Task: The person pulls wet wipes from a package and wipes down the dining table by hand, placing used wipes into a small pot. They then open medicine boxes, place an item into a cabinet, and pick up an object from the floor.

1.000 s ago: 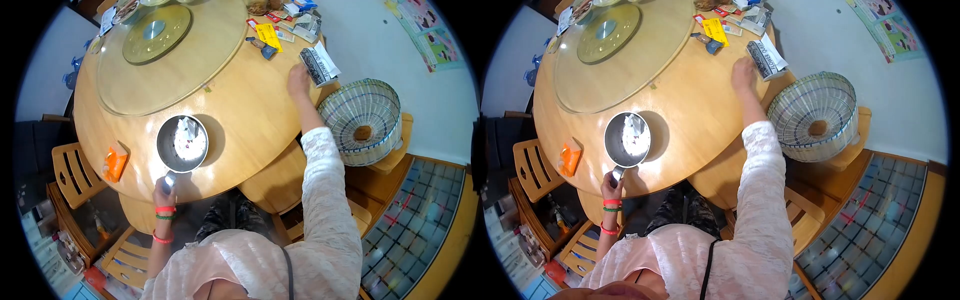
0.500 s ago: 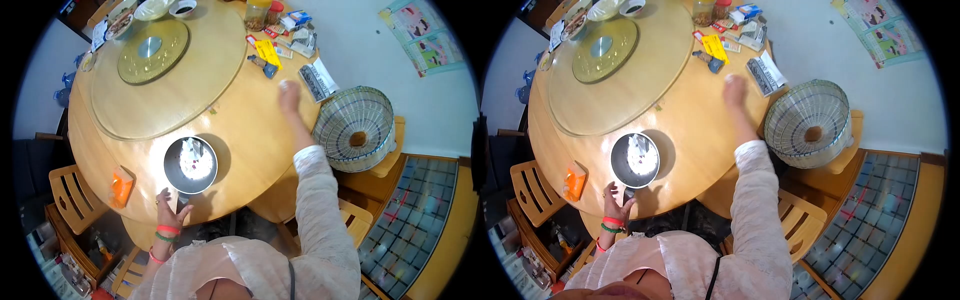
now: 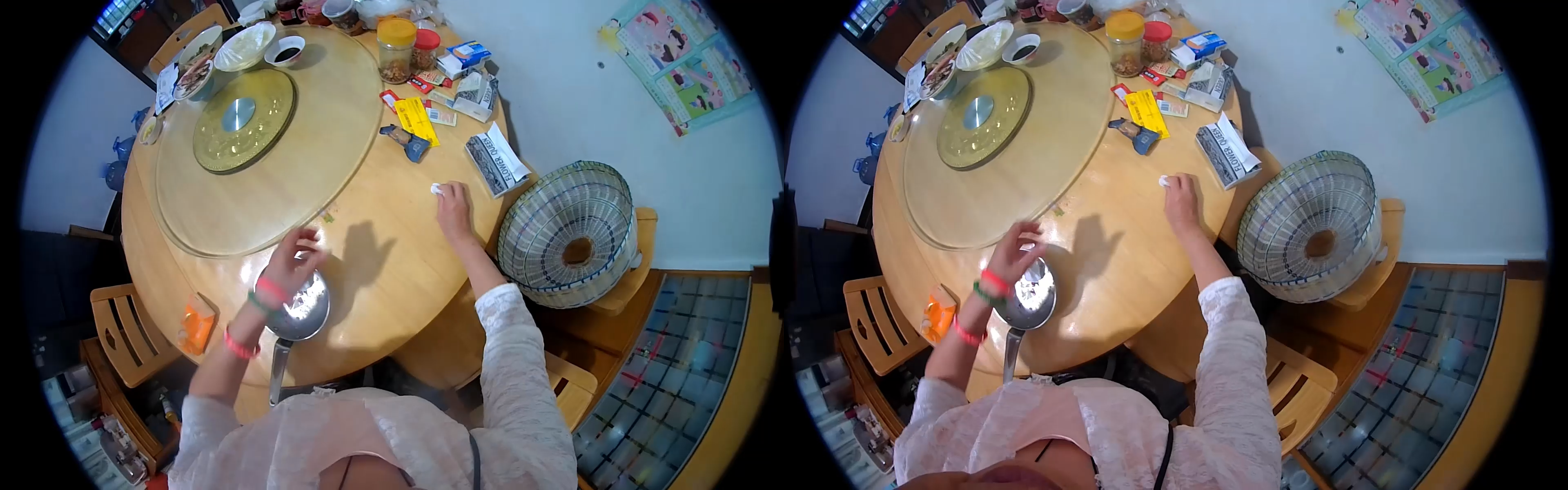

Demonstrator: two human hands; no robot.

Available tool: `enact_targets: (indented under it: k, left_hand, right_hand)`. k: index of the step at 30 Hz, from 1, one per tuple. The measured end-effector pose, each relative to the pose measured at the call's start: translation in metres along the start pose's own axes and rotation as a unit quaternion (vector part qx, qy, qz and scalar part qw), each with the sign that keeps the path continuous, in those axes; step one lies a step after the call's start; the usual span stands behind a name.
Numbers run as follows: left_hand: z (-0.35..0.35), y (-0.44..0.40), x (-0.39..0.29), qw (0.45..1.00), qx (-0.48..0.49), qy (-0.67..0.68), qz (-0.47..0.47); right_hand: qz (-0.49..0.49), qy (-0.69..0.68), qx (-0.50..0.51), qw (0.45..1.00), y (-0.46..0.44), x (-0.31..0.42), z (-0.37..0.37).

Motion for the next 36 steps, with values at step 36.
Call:
enact_targets:
  k: [36]
  left_hand:
    - [0.019, -0.586, -0.071, 0.831, 0.067, 0.552, 0.028]
  right_hand:
    - [-0.007, 0.063, 0.053, 0.997, -0.009, -0.015, -0.014]
Point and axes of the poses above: each hand's wrist, its own y-axis away from the middle knuckle, its own z-axis out of the back of the hand, x = y × z, the point moved 4 cm from there along -y, towards the middle knuckle, and after that the axes turned 4 degrees about x, right-handed, at the moved point
